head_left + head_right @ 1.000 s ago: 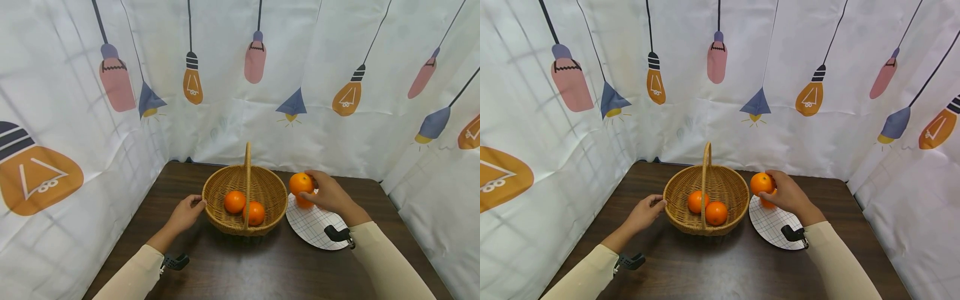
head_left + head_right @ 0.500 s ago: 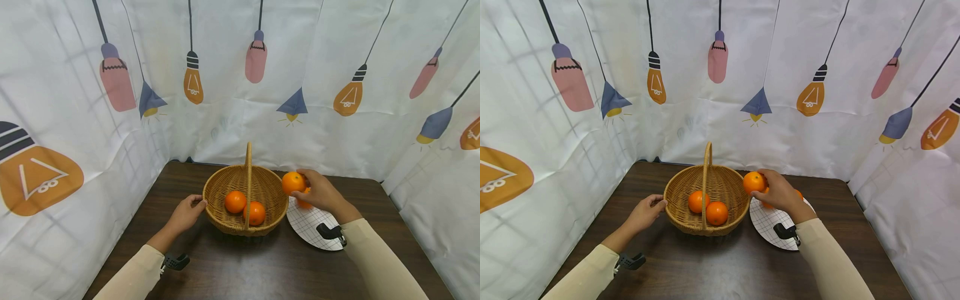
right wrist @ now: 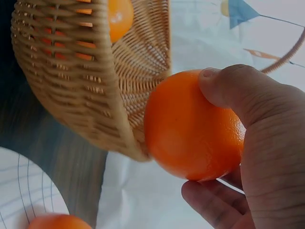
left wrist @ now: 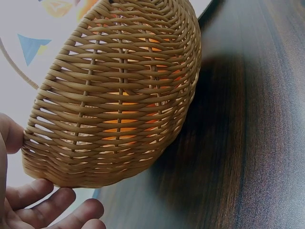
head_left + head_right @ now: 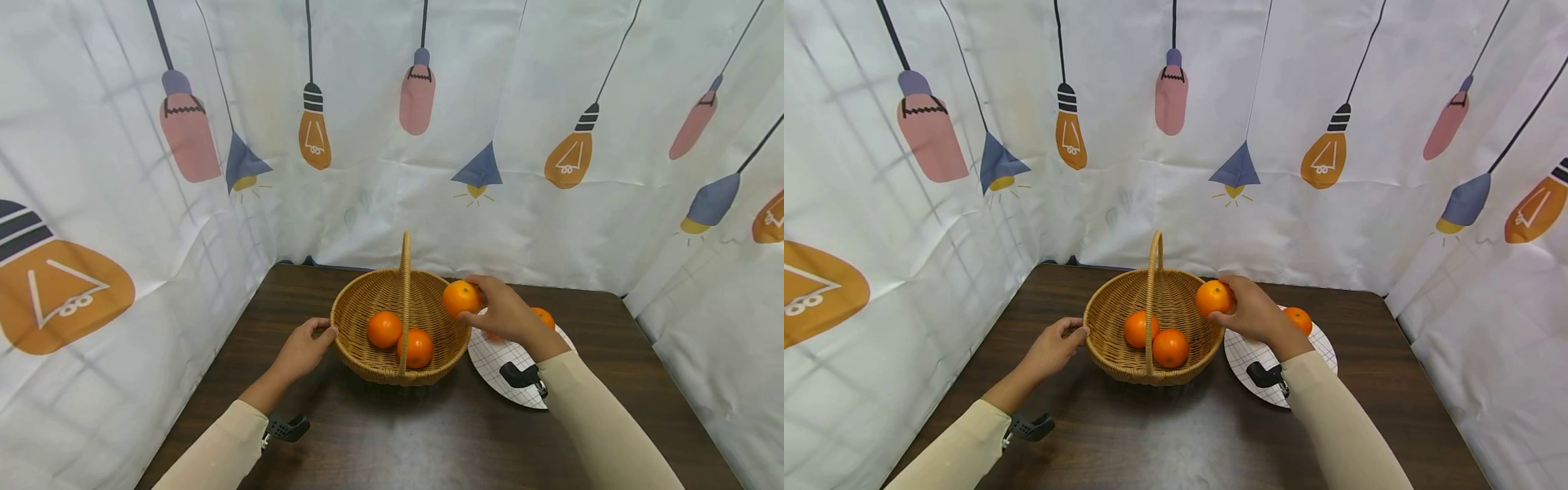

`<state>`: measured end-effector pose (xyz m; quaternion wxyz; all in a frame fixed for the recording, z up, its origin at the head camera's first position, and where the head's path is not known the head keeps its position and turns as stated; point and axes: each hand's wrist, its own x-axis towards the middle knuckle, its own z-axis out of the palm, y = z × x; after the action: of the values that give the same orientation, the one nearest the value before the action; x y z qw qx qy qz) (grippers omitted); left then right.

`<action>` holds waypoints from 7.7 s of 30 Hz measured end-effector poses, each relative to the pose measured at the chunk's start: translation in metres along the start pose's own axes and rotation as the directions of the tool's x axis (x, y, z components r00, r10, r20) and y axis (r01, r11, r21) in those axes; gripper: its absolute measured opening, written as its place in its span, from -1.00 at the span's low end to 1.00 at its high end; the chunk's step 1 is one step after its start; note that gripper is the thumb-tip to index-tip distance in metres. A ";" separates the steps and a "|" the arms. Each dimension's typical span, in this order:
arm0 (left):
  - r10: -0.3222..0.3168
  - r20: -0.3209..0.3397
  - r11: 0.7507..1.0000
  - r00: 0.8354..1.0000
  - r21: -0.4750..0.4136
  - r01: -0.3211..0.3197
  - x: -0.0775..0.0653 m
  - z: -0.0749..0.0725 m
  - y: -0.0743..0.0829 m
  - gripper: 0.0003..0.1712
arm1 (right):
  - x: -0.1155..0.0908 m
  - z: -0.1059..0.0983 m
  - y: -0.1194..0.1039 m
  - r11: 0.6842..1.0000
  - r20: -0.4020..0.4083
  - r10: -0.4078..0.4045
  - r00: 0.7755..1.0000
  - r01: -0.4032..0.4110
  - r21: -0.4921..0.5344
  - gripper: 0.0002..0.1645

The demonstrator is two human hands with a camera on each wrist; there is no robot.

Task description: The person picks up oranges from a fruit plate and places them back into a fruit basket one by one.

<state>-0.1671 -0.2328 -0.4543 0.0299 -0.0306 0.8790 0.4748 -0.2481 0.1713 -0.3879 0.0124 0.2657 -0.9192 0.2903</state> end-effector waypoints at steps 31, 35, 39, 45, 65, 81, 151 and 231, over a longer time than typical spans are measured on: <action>0.006 -0.007 1.000 1.000 0.018 -0.006 -0.001 0.001 0.001 -0.41 | 0.015 0.047 -0.010 0.986 0.074 -0.017 0.997 0.028 -0.162 -0.10; 0.007 -0.006 1.000 1.000 0.007 -0.007 -0.001 0.002 0.002 -0.41 | 0.014 0.049 -0.009 0.984 0.078 -0.041 0.996 0.054 -0.172 -0.20; 0.002 -0.007 1.000 1.000 0.005 -0.002 -0.001 0.002 0.002 -0.41 | 0.014 0.050 -0.008 0.982 0.083 -0.066 0.994 0.080 -0.173 -0.27; 0.005 -0.009 1.000 1.000 0.009 -0.005 -0.001 0.002 0.003 -0.41 | 0.013 0.050 -0.008 0.976 0.079 -0.099 0.992 0.112 -0.189 -0.30; 0.012 -0.006 1.000 1.000 0.020 -0.012 -0.003 0.002 0.003 -0.40 | -0.004 0.038 0.004 0.981 0.012 -0.124 0.992 0.124 -0.147 -0.41; 0.013 -0.008 1.000 1.000 0.024 -0.013 0.001 0.001 0.000 -0.36 | -0.021 0.025 0.026 0.993 -0.001 0.006 1.000 -0.007 -0.119 -0.43; 0.007 -0.026 1.000 1.000 0.018 -0.007 0.000 0.002 0.000 -0.41 | -0.076 -0.001 0.152 0.951 -0.068 0.296 0.953 -0.301 -0.074 -0.07; 0.009 -0.022 1.000 1.000 0.007 -0.009 -0.001 0.002 0.000 -0.42 | -0.065 -0.027 0.095 0.978 -0.100 0.202 0.974 -0.206 -0.033 0.00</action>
<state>-0.1657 -0.2312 -0.4556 0.0182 -0.0317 0.8811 0.4714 -0.2432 0.2830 -0.4269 0.0325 0.1552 -0.9460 0.2827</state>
